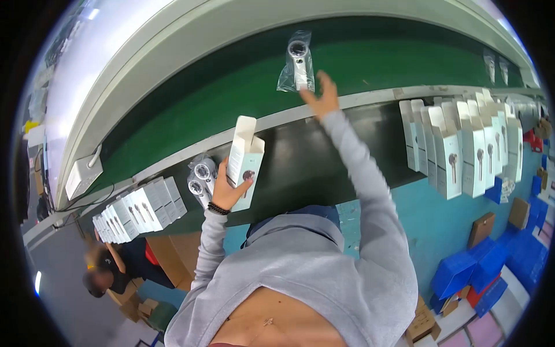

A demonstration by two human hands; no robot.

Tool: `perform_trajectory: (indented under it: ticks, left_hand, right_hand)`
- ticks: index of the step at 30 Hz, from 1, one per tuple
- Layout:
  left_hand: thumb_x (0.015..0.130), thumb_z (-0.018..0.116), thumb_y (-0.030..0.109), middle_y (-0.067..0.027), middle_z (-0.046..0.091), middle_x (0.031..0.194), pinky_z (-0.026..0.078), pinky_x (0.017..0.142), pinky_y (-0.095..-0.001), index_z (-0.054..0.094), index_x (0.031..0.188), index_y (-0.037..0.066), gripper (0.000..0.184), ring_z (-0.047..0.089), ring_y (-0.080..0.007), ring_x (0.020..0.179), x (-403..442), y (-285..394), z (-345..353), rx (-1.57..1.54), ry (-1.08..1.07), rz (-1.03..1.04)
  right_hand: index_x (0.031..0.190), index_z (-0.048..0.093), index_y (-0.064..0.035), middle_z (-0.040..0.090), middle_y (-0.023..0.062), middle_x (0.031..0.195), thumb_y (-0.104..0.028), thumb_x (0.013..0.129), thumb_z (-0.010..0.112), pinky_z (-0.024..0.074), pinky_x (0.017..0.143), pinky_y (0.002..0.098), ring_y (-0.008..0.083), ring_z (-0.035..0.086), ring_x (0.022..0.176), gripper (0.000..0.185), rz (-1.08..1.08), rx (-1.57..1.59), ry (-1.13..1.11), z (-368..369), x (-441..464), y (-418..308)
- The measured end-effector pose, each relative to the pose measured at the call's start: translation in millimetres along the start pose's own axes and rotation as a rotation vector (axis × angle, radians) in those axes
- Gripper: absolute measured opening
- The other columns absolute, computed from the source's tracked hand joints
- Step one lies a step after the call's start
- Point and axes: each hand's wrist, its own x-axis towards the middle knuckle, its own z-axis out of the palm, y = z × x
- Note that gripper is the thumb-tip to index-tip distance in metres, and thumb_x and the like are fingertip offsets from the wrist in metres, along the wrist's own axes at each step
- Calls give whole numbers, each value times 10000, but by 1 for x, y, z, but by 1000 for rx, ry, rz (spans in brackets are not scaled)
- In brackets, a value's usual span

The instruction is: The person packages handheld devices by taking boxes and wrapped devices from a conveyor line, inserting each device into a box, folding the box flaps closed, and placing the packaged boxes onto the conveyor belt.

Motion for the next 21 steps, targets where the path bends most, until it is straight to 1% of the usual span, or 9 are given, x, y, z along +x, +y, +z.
perform_trajectory:
  ticks: [3,5,6,12,14,16,18,20,21]
  left_hand:
    - [636,805,232,-191,601,1012,503,753,-377,372,1293,46,808,630,-291,901,-13,2,-11,399,-63,-53]
    - [603,805,298,-206,604,1025,500,759,-421,406,1270,73,809,620,-370,905,-24,11,-13,677,-169,-183]
    - [611,799,320,-200,611,1025,497,769,-428,401,1275,68,814,623,-373,906,-32,-4,-13,700,-180,-109]
    - [647,787,327,-228,575,1092,498,794,-447,401,1257,56,771,599,-389,960,-41,6,-6,600,-90,-304]
    - [671,784,311,-243,573,1075,494,792,-438,395,1238,39,740,594,-397,957,-41,6,-6,480,8,-248]
    - [675,794,269,-258,562,1063,481,810,-423,384,1219,14,727,581,-399,973,-42,8,-6,428,118,-31]
    - [648,808,193,-217,532,1081,447,863,-382,358,1215,-1,750,554,-342,1008,-45,15,-6,326,101,-26]
    - [644,802,183,-180,487,1128,406,916,-356,347,1219,-3,757,508,-278,1066,-50,18,-7,212,58,-69]
    - [629,803,156,-150,483,1091,397,924,-349,337,1202,10,753,502,-252,1043,-51,19,-6,222,53,-1]
  right_hand:
    - [1412,249,-60,364,277,1335,-605,622,744,367,1030,392,403,402,1232,1080,127,-269,-41,15,134,15]
    - [1370,298,-52,403,265,1294,-585,637,733,381,1005,388,389,432,1194,1005,149,-470,-172,31,188,11]
    - [1348,323,-48,422,260,1274,-575,644,727,388,993,386,382,447,1175,968,160,-553,-244,41,208,11]
    - [1221,471,-25,536,225,1151,-513,687,692,431,917,374,339,537,1061,756,109,-702,-596,92,255,47]
    - [1178,520,-18,575,213,1110,-492,702,681,446,892,370,325,567,1023,691,75,-588,-700,103,263,63]
    - [1136,570,-10,613,202,1070,-472,716,669,460,867,366,311,597,985,632,56,-411,-777,104,261,80]
    - [1093,619,-2,651,190,1029,-451,731,658,474,842,362,297,627,947,578,52,-342,-761,95,250,92]
    - [875,688,-5,689,146,876,-351,743,632,482,760,355,243,656,817,374,84,-513,-665,74,214,69]
    - [878,687,-24,683,131,865,-357,744,642,486,743,324,221,647,785,361,149,-334,-591,60,195,77]
